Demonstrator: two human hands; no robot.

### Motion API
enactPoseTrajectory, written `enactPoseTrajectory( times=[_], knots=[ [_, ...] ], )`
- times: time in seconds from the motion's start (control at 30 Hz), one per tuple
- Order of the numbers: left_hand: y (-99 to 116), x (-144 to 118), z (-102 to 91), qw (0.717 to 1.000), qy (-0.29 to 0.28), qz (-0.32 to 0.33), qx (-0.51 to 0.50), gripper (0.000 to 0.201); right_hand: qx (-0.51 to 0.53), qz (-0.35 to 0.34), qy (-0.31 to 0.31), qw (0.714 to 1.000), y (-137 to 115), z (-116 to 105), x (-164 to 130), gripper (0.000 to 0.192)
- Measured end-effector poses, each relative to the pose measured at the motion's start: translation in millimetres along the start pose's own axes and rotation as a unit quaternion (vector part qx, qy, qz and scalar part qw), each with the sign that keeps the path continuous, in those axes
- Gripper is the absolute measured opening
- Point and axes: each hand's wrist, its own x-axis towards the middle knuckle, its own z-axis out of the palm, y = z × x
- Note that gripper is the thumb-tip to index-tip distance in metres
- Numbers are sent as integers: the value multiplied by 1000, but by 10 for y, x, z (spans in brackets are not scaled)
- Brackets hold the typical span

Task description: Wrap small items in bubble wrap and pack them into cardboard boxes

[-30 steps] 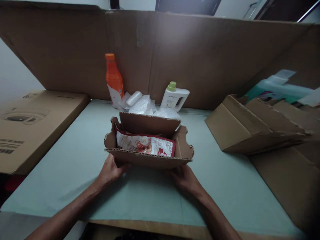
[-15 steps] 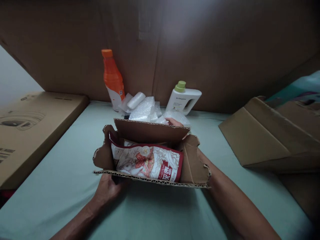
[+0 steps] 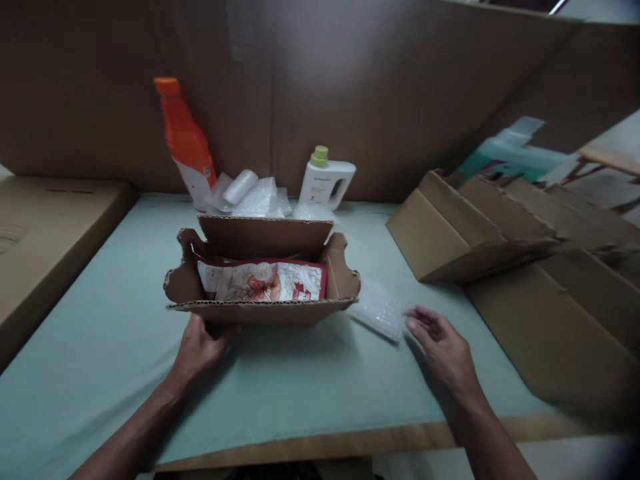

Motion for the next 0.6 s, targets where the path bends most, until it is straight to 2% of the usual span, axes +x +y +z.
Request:
enactPoseTrajectory(
  times=[0.07,0.1,0.13,0.17,0.23,0.3,0.37,0.43,0.5,0.6],
  knots=[
    [-17,5,-10,1000,1,5,4,53,-35,-12,99,994,29,-129,-179,46],
    [-21,6,-15,1000,1,5,6,55,-52,-30,125,990,-7,-153,-271,44],
    [-20,5,-20,1000,0,3,9,57,-61,-54,126,989,-68,-140,-364,40],
    [-14,3,-24,1000,-1,-1,13,59,-63,-82,99,990,-145,-86,-456,35],
    [19,-2,-33,1000,0,-9,19,60,-51,-136,-13,989,-310,141,-625,31],
    [70,-4,-41,1000,2,-6,17,60,-25,-182,-140,973,-448,484,-749,40],
    [121,4,-45,1000,-1,0,12,57,-5,-202,-217,955,-534,850,-799,53],
    [157,29,-44,1000,-4,5,13,52,13,-198,-240,950,-574,1149,-780,54],
    [169,68,-38,1000,-12,18,14,44,39,-179,-244,952,-582,1324,-719,50],
    [161,127,-26,997,-40,59,15,34,74,-171,-254,949,-558,1324,-620,53]
  ],
)
